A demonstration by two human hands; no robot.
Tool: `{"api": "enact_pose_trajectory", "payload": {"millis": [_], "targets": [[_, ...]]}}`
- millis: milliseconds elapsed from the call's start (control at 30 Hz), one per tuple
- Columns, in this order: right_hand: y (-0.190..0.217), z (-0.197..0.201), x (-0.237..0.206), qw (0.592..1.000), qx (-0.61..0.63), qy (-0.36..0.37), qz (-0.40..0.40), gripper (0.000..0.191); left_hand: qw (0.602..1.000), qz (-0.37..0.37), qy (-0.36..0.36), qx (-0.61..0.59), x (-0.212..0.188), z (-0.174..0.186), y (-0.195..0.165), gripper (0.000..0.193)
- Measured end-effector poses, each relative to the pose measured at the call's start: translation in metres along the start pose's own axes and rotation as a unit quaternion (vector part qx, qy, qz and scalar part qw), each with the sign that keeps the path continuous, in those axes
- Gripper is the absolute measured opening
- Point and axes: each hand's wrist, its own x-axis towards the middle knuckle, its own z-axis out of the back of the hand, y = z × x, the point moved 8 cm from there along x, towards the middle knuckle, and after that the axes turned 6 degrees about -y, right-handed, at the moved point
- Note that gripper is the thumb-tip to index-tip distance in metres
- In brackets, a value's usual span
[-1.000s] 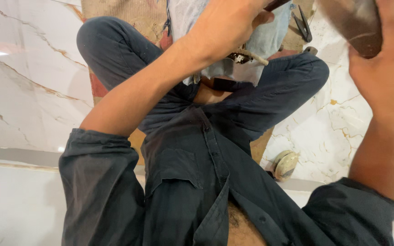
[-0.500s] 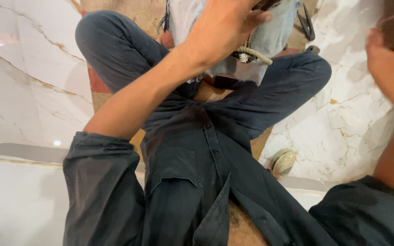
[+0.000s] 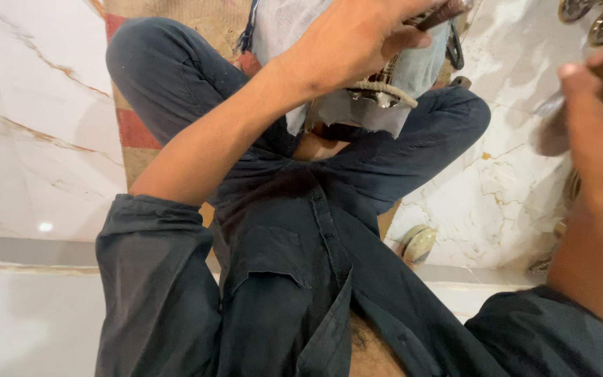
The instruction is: The person sits cross-legged on the floor with a brass vase held against a cloth-covered form on their lap. They hold a chisel against the vase surface and strike it with a wooden mallet to engrave decorative patterns, repositioning the vase and chisel repeatedly to work different areas, and at times rotate the vase to carve its base and rim.
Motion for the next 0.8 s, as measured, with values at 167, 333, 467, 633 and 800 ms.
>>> {"api": "enact_pose_trajectory", "payload": {"millis": [167,333,467,633,800], "targets": [[-0.043,-0.007,-0.006,0.999,-0.039,0.036,-0.005,0.013,0.999,-0.014,-0.023,-0.028,-0.007,0.007,0.007,0.045],[-0.04,-0.015,0.013,0.99,-0.115,0.075,0.024,0.016,0.997,0.024,-0.037,-0.069,-0.014,0.012,0.018,0.035],[-0.034,-0.022,0.034,0.984,-0.143,0.107,0.03,0.017,0.981,0.078,-0.09,-0.15,-0.024,0.021,0.023,0.039],[-0.014,-0.018,0.043,0.984,-0.127,0.116,0.038,0.019,0.987,-0.002,-0.155,-0.049,-0.035,0.036,0.016,0.036],[-0.007,-0.013,0.043,0.986,-0.105,0.122,0.034,0.021,0.981,0.082,-0.146,-0.101,-0.039,0.024,0.033,0.035]]}}
